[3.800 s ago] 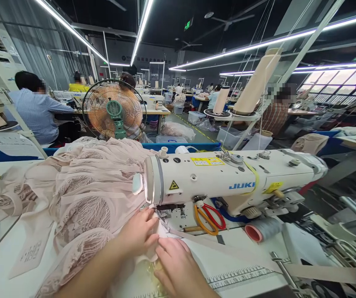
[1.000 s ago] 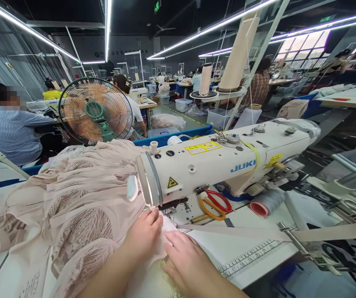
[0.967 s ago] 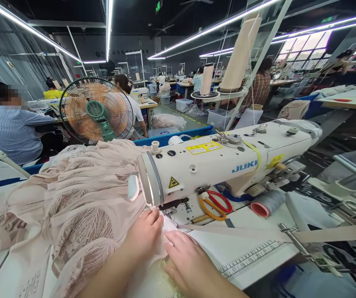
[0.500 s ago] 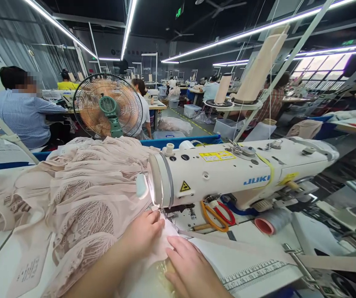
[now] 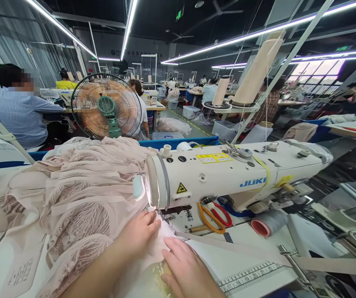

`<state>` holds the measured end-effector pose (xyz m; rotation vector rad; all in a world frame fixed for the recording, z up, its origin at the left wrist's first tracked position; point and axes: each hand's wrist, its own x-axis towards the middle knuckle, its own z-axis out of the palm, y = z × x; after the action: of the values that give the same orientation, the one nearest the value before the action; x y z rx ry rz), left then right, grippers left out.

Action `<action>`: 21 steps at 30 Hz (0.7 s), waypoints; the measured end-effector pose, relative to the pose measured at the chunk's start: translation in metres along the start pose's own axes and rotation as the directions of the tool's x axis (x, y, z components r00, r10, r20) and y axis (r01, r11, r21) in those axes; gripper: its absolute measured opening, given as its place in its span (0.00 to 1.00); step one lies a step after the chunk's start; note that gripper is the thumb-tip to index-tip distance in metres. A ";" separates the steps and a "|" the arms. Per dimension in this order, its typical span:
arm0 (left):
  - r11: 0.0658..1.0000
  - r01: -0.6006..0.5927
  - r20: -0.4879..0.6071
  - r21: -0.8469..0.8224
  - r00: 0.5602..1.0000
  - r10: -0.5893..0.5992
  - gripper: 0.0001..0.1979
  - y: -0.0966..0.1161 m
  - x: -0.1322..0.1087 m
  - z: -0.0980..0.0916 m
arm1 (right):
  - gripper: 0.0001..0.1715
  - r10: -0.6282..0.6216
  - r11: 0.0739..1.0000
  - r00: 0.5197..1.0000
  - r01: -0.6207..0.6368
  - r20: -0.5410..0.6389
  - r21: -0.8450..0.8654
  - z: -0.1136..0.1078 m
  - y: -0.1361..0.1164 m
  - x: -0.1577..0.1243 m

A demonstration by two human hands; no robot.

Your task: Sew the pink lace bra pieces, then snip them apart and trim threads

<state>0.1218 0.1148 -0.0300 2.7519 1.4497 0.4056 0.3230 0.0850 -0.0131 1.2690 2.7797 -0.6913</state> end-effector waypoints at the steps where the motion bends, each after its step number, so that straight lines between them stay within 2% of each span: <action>1: 1.000 -0.001 -0.006 -0.004 1.000 0.001 0.16 0.000 0.000 0.000 | 0.25 -0.006 1.000 1.000 0.006 -0.010 -0.001 0.001 0.000 0.000; 10: 0.999 -0.019 -0.055 0.043 0.998 0.022 0.15 -0.002 -0.001 0.003 | 0.22 -0.055 0.998 0.990 0.050 -0.133 -0.047 0.012 0.007 0.000; 21: 0.999 -0.013 -0.017 0.044 1.000 0.014 0.15 -0.001 0.001 0.000 | 0.22 -0.062 0.996 0.989 0.053 -0.132 -0.069 0.007 0.005 0.001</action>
<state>0.1215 0.1169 -0.0300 2.8006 1.4617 0.4046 0.3246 0.0854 -0.0212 1.2733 2.9292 -0.5311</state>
